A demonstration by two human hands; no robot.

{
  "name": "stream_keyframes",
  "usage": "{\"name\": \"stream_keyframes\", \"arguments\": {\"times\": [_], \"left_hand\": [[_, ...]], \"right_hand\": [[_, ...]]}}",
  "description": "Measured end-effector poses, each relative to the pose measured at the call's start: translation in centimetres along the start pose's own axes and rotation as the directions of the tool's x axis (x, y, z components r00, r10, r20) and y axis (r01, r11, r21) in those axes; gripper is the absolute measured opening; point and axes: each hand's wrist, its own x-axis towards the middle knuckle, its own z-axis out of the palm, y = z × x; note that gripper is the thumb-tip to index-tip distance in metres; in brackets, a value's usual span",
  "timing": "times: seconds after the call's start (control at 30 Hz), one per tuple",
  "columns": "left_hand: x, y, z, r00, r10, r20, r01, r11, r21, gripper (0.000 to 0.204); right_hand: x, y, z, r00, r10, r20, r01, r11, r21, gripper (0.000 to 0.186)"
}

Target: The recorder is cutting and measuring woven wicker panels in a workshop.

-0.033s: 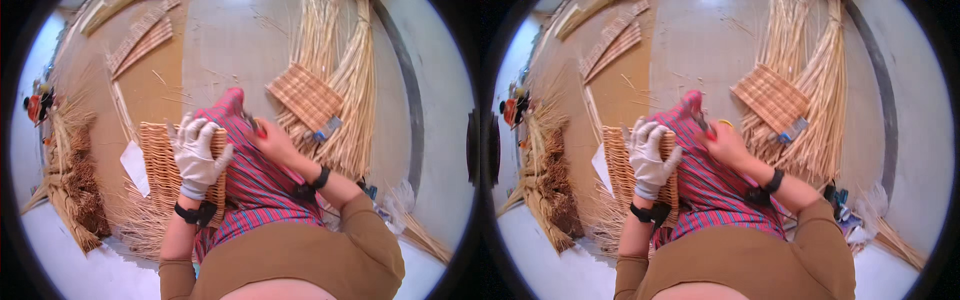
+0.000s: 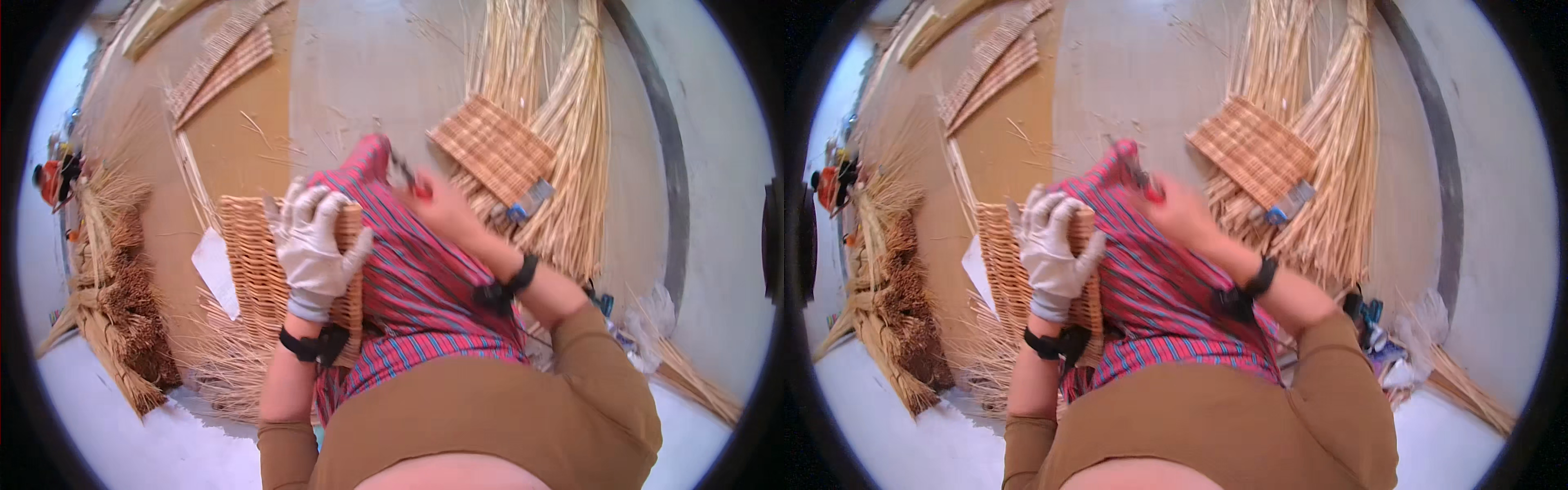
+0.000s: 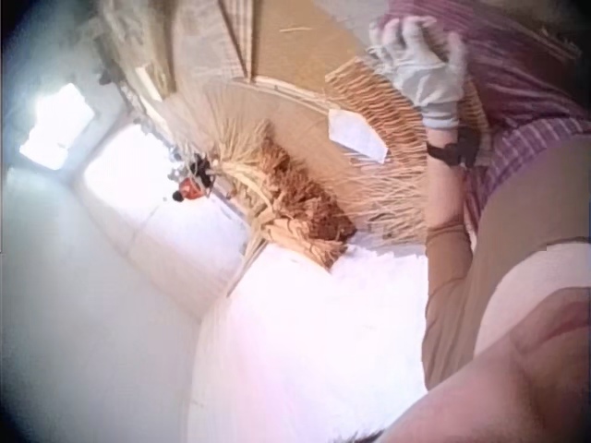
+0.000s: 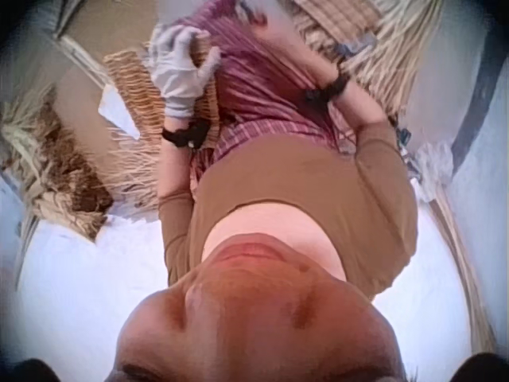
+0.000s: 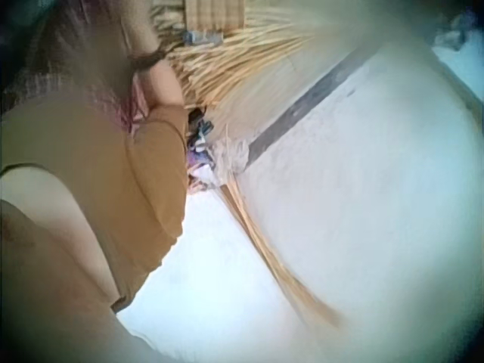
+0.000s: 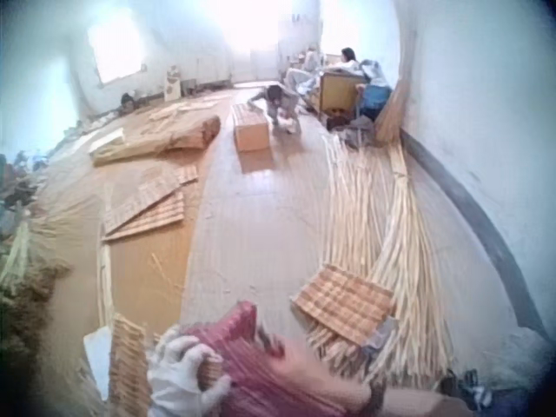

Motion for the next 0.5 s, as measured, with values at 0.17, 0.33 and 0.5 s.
{"name": "stream_keyframes", "arguments": {"times": [0.17,0.33,0.5], "left_hand": [[0.4,-0.1,-2.0,1.000,-0.022,-0.010,0.023,0.998,0.061,0.045],[-1.2,-0.1,-2.1,0.998,-0.038,0.041,0.044,0.988,-0.146,0.049],[-4.5,-4.2,-6.4,0.940,-0.274,-0.203,0.211,0.935,-0.286,0.056]], "right_hand": [[4.7,-7.1,-2.8,0.950,0.029,-0.310,0.143,0.842,0.519,0.033],[-4.2,-4.1,-0.1,0.925,-0.019,0.379,-0.235,0.755,0.612,0.024],[-9.7,-2.9,3.0,0.951,-0.066,0.303,-0.113,0.836,0.538,0.015]]}}
